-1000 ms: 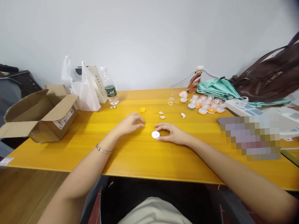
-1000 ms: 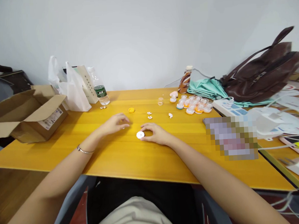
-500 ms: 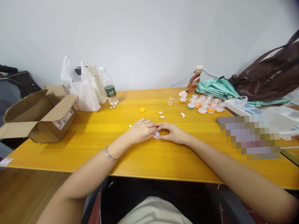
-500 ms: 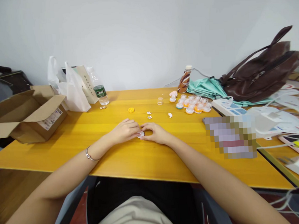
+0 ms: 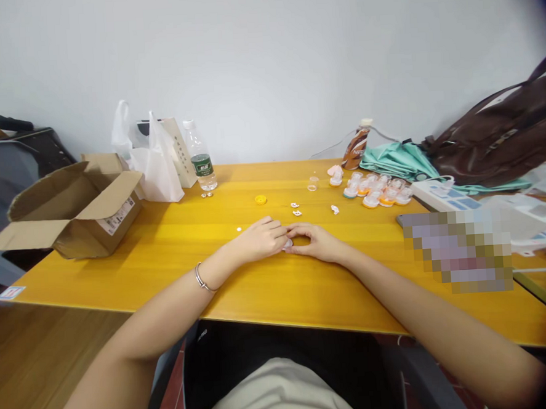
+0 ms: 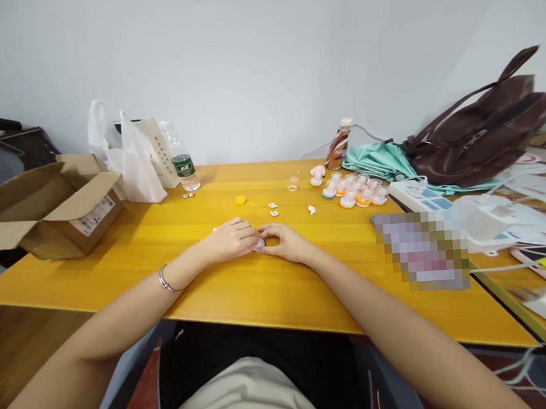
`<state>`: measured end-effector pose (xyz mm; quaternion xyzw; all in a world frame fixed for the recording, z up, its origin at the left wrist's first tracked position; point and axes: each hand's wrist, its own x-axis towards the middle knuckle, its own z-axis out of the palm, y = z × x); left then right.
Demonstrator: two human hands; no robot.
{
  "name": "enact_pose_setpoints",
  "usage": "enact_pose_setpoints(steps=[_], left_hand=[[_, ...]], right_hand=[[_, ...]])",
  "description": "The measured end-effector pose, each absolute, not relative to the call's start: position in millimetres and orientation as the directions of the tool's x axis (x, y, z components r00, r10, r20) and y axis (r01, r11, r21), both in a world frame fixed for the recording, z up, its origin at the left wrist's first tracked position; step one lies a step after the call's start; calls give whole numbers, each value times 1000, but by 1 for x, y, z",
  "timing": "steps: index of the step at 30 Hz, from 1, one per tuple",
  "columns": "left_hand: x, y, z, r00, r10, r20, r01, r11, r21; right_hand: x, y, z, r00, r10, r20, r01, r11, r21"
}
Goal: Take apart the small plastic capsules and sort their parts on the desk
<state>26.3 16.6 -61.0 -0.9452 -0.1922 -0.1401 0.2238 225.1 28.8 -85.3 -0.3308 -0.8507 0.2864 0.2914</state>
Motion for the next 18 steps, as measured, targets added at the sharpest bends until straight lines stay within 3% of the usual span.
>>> enact_pose_setpoints(steps=[10, 18], left_hand=[[26, 17, -61, 873, 310, 376, 448, -816, -366], [27, 19, -63, 860, 326, 392, 452, -844, -289]], right_hand=[[224, 27, -83, -607, 736, 299, 400, 608, -686], [225, 27, -83, -611, 738, 286, 404, 601, -689]])
